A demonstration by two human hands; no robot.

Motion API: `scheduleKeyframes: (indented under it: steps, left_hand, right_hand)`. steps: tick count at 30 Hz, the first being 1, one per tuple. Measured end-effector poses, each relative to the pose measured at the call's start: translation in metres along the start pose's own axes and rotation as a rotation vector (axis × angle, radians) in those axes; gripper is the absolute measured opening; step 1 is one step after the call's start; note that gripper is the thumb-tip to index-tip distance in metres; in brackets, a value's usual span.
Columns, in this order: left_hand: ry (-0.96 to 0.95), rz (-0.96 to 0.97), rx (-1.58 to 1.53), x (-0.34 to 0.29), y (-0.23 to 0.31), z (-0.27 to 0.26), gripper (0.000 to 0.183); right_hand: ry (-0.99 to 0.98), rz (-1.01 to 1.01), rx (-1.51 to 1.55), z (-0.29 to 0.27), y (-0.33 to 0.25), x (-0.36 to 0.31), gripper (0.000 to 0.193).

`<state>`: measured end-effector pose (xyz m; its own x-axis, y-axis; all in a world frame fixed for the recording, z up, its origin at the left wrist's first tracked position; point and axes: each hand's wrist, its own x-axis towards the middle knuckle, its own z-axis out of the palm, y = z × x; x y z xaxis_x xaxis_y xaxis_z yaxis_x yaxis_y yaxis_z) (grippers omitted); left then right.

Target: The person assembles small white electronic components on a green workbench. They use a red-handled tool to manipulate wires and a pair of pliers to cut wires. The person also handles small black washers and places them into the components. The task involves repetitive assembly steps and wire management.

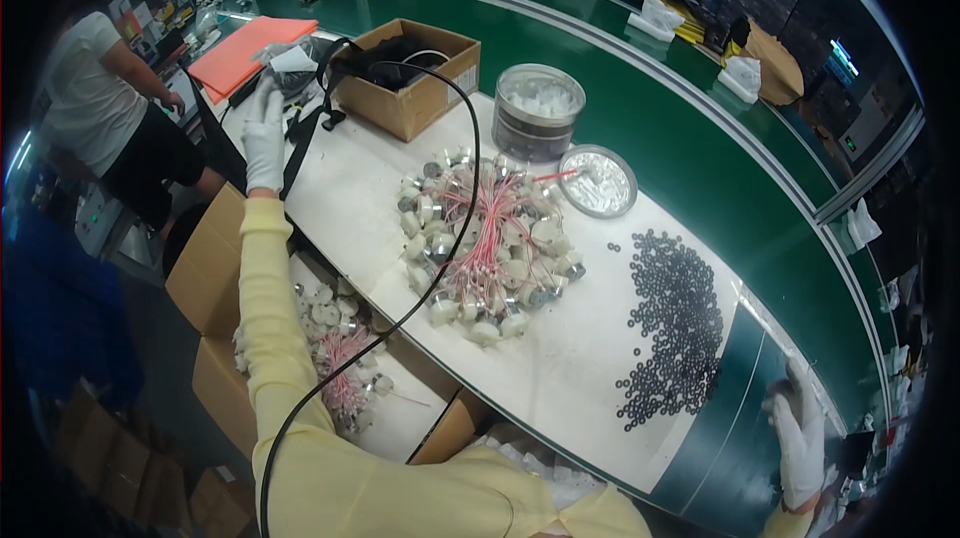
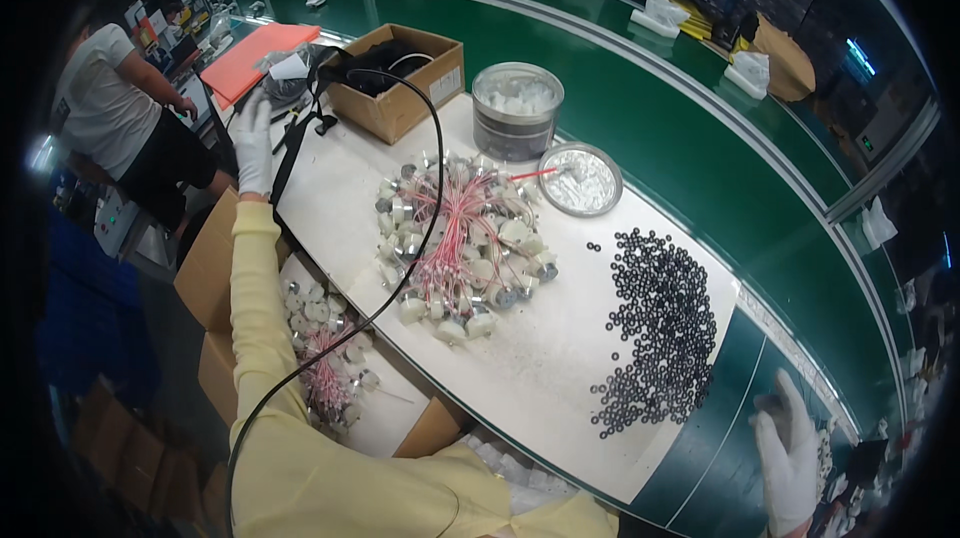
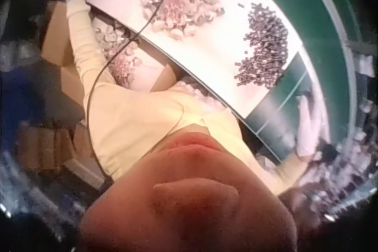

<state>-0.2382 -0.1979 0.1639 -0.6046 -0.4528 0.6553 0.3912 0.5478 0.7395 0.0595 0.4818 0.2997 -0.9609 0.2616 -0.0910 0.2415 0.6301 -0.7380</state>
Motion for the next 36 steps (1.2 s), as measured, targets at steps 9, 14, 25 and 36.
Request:
scheduleKeyframes:
  steps: [9, 14, 25, 36]
  left_hand:
    - [-0.829, 0.78, 0.31, -0.119, 0.234, 0.062, 0.038]
    - [-0.725, 0.903, 0.584, -0.129, 0.175, 0.089, 0.046]
    - [-0.694, 0.587, 0.441, -0.131, 0.151, 0.067, 0.06]
    - [-0.925, -0.272, -0.262, -0.121, 0.187, 0.106, 0.051]
  right_hand:
    - [-0.241, -1.199, -0.411, 0.158, -0.105, 0.101, 0.046]
    - [-0.139, -1.236, -0.6, 0.277, -0.137, 0.161, 0.034]
    - [0.051, -1.431, -0.159, 0.3, -0.145, 0.182, 0.025]
    - [-0.577, -0.675, 0.787, 0.284, -0.186, 0.197, 0.022]
